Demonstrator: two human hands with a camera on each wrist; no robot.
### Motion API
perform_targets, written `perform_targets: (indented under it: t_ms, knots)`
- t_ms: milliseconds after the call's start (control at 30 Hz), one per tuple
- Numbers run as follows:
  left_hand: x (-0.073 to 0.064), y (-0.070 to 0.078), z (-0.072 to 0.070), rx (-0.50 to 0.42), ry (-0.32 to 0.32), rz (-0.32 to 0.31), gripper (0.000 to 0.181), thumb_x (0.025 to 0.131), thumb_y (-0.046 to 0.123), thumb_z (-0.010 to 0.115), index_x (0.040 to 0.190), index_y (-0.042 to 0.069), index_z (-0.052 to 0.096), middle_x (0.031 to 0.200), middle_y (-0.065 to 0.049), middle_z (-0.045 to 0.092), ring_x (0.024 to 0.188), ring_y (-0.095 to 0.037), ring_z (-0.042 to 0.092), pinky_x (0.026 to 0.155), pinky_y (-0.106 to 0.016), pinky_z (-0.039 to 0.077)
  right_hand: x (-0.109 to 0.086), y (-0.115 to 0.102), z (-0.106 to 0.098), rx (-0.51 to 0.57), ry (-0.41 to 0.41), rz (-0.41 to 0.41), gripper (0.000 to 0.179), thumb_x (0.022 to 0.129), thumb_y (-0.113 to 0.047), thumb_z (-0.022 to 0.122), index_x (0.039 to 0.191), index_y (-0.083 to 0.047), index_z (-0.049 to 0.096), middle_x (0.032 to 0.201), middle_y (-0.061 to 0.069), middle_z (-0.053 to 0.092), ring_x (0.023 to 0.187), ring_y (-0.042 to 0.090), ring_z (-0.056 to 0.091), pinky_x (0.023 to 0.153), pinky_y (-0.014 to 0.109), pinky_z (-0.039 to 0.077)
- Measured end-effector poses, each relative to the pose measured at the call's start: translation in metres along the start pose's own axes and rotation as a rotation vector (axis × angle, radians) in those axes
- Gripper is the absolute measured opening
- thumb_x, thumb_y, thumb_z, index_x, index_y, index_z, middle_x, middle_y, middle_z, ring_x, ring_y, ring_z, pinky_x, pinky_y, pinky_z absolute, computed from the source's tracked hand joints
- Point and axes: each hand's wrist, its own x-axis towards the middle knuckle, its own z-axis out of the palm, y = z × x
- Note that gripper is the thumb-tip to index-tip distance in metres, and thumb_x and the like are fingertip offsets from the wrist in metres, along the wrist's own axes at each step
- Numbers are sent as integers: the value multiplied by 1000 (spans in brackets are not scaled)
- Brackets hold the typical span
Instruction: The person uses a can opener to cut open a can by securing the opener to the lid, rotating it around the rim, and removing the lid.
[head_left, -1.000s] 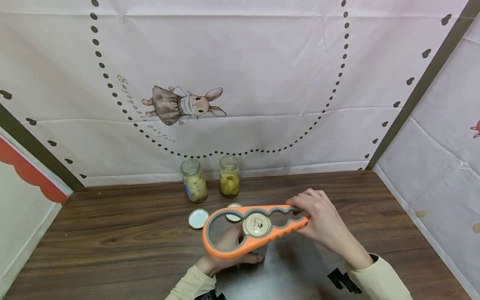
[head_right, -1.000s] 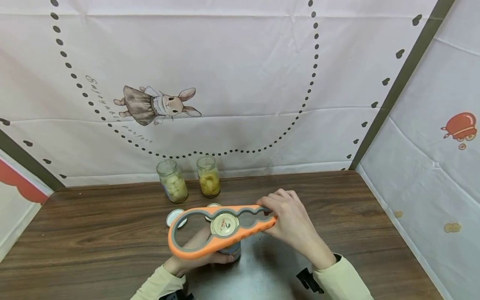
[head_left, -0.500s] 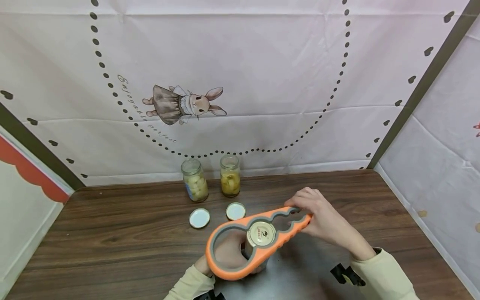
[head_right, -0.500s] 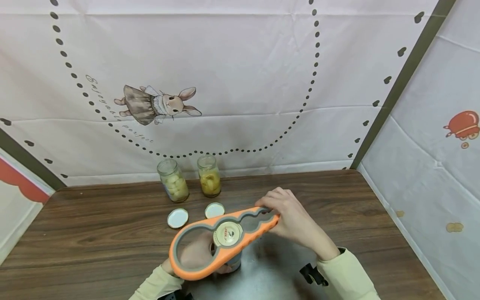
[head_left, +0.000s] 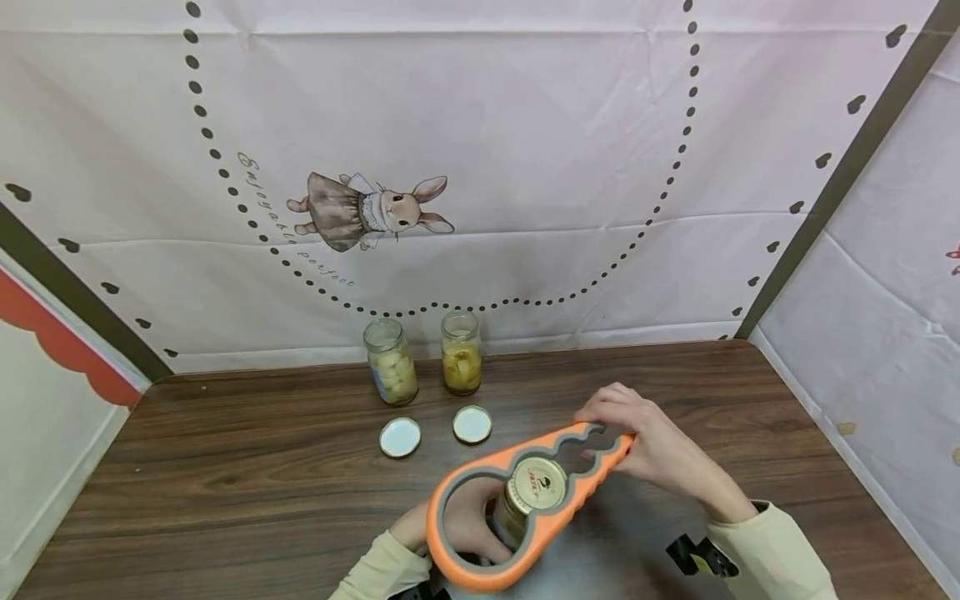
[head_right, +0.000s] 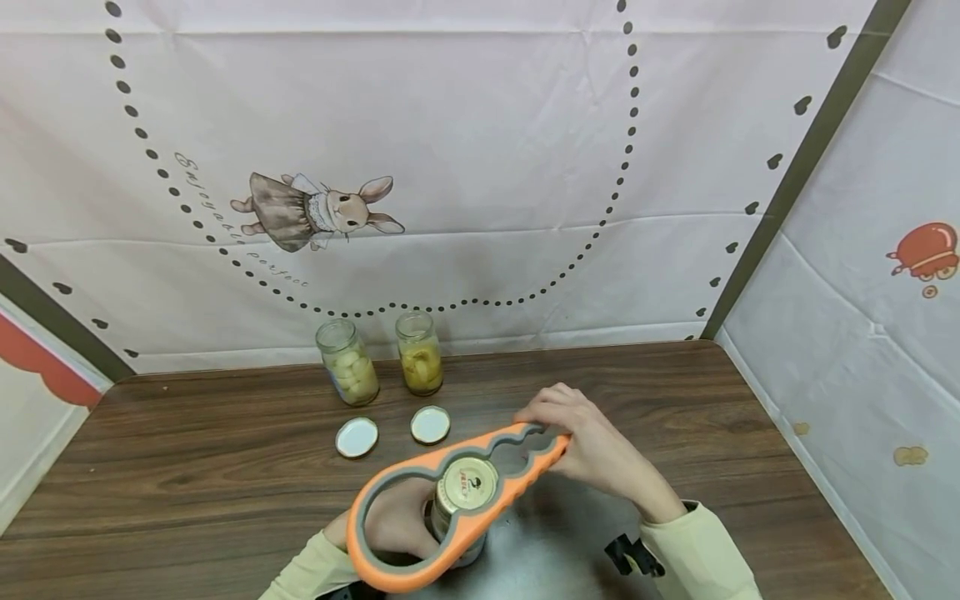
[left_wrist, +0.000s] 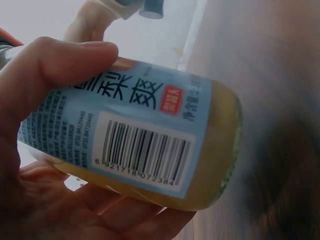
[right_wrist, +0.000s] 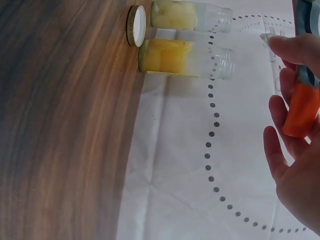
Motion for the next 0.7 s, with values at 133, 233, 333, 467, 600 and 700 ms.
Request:
perform_targets:
  t_ms: [133,233,333,467,600,700]
  knots:
    - [-12,-7,-5,370,149,-2,56,88,20,72,137,3,50,133,-4,56,122,-17,51,105,-37,38,-9,0,-1,45,61,56,40,72,-7,85,106,-21,69,99,-11,61,91,10,53,72,30,48]
    - [-17,-13,-8,317,218,-118,44,83,4,73,124,1,59,117,-8,63,106,-15,59,97,-35,45,-17,0,-3,43,114,136,42,71,-4,85,105,-22,68,96,-11,62,87,10,52,70,30,48]
    - [-20,-13,-8,318,308,-210,48,74,-3,77,118,1,60,110,-7,64,98,-14,60,91,-30,46,-24,-2,-5,-11,173,246,42,68,-1,86,101,-21,68,91,-12,61,80,10,51,67,29,46]
    - [-21,-11,-8,322,392,-278,49,71,-6,78,117,2,61,106,-2,66,97,-14,61,91,-27,45,-32,-5,-8,-133,243,377,39,65,0,87,96,-16,69,82,-11,57,70,9,48,59,27,43]
    - [-20,-12,-11,319,402,-273,48,71,-7,77,116,2,62,105,-3,67,99,-16,60,94,-28,42,-39,-7,-10,-274,284,448,37,62,-1,87,93,-13,70,74,-11,53,64,8,44,54,27,40]
    - [-20,-14,-13,316,433,-268,50,70,-8,77,117,3,62,106,-3,67,101,-17,59,95,-30,41,-44,-8,-10,-337,302,502,36,60,-1,85,91,-12,70,72,-8,54,61,8,45,51,28,38]
